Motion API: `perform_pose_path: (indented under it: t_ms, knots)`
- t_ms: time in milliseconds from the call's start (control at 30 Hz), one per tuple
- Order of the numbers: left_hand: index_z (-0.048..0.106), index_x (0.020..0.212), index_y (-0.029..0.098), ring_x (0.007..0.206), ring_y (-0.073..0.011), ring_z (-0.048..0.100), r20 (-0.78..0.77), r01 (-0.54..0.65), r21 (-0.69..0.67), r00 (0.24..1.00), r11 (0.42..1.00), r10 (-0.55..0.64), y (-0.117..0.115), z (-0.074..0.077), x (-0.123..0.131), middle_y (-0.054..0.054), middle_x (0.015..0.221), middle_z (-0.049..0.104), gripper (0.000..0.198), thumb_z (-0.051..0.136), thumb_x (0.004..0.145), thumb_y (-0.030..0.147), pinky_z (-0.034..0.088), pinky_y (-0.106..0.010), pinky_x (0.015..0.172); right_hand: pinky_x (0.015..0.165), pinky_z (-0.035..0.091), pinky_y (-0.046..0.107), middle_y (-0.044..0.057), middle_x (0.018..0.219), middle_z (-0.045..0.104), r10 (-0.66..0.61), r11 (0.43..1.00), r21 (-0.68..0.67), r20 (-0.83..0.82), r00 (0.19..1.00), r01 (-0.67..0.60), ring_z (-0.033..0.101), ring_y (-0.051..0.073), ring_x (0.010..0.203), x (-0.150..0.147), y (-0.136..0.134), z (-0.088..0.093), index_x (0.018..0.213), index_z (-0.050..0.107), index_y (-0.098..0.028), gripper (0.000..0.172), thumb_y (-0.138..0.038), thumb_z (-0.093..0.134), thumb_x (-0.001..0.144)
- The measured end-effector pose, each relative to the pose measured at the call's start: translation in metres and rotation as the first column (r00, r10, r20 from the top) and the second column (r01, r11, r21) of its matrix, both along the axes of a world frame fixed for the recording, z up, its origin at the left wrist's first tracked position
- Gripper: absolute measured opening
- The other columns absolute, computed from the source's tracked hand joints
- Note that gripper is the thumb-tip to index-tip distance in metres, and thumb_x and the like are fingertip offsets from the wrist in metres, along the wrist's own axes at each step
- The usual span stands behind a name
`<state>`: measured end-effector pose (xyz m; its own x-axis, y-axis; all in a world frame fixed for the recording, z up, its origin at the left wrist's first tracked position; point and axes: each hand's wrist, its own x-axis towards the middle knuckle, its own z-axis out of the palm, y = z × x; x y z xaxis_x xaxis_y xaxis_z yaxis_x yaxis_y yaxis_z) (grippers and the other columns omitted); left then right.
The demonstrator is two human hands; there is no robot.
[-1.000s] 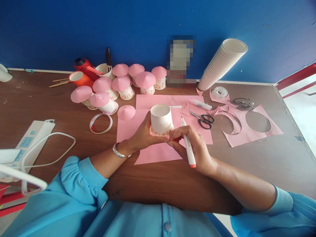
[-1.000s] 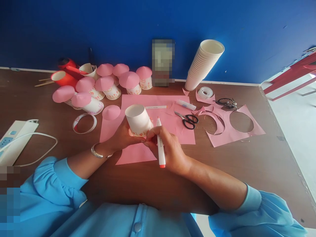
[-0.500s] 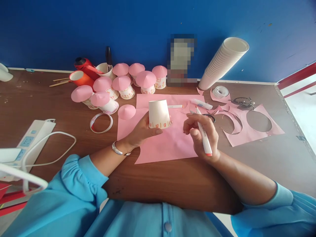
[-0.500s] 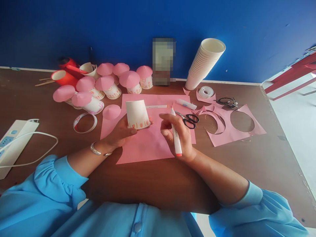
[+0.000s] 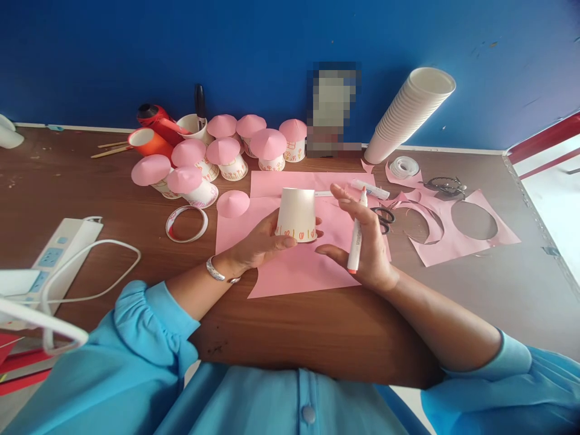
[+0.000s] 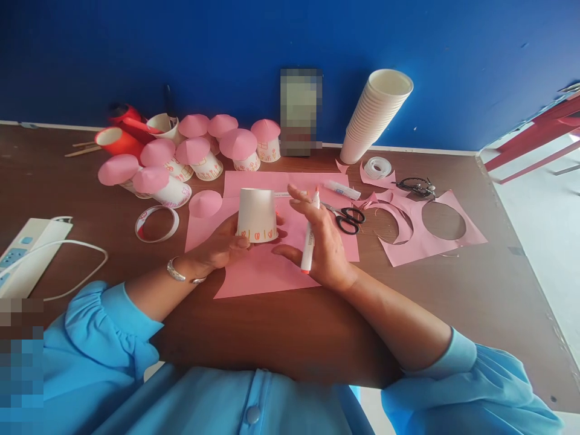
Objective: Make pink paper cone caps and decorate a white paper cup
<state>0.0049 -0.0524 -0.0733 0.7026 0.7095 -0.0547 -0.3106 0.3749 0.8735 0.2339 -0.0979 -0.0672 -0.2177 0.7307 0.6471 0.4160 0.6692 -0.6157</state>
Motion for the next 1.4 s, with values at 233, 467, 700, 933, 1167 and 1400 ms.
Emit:
perform_pose_path:
  t_ms: [233,467,700,933,1167,1400]
  knots:
    - [0.064,0.136,0.022,0.125,-0.0387,0.067,-0.037,0.092,0.078,0.995,0.993,-0.090,0.000,0.002,-0.001,-0.017,0.140,0.067,0.063,0.085,0.079,0.037,0.052,-0.057,0.109,0.112,0.049,0.066,0.017,0.143,0.065,-0.008,1.000,0.025,0.052,0.999,0.007,0.060,0.038,0.138,-0.003,0.001,0.003,0.139,0.049,-0.029,0.064,-0.038,0.083,0.087]
    - [0.067,0.126,0.021,0.120,-0.0384,0.069,-0.066,0.102,0.105,0.993,0.989,-0.095,-0.001,0.007,0.002,-0.016,0.124,0.073,0.059,0.088,0.075,0.042,0.057,-0.051,0.099,0.117,0.043,0.067,0.019,0.156,0.054,0.048,0.999,0.022,0.070,0.996,-0.049,0.051,0.038,0.147,-0.004,0.001,0.007,0.142,0.042,-0.030,0.066,-0.039,0.081,0.089]
    - [0.055,0.142,0.025,0.131,-0.0393,0.061,-0.179,0.089,0.201,0.982,0.975,-0.053,-0.003,0.007,0.003,-0.015,0.140,0.064,0.082,0.092,0.072,0.045,0.056,-0.049,0.100,0.106,0.050,0.064,0.019,0.143,0.063,-0.090,0.991,0.113,0.157,0.983,0.073,0.061,0.039,0.132,-0.004,0.000,0.005,0.139,0.046,-0.030,0.065,-0.042,0.082,0.087]
    - [0.059,0.130,0.023,0.114,-0.0314,0.068,-0.220,0.049,0.223,0.976,0.974,0.001,-0.005,0.010,0.003,-0.012,0.122,0.069,0.060,0.087,0.080,0.038,0.058,-0.045,0.093,0.106,0.052,0.062,0.019,0.144,0.062,-0.046,0.989,0.145,0.174,0.984,0.021,0.062,0.039,0.132,-0.003,-0.002,0.009,0.155,0.038,-0.029,0.075,-0.045,0.075,0.093]
    - [0.060,0.131,0.022,0.118,-0.0325,0.067,-0.166,-0.068,0.193,0.981,0.979,0.101,-0.002,0.002,0.001,-0.012,0.127,0.071,0.067,0.091,0.073,0.037,0.054,-0.045,0.099,0.071,0.060,0.041,0.008,0.092,0.069,-0.060,0.973,0.226,0.083,0.995,0.040,0.067,0.024,0.079,0.003,-0.012,0.019,0.146,0.059,-0.025,0.043,-0.037,0.056,0.105]
    - [0.066,0.125,0.022,0.126,-0.0367,0.066,-0.128,-0.043,0.142,0.990,0.989,0.061,-0.001,0.003,0.000,-0.012,0.125,0.074,0.055,0.089,0.077,0.037,0.052,-0.049,0.105,0.060,0.057,0.033,0.005,0.085,0.059,-0.042,0.969,0.245,0.098,0.994,0.017,0.060,0.018,0.069,0.002,-0.014,0.025,0.148,0.060,-0.023,0.051,-0.051,0.045,0.108]
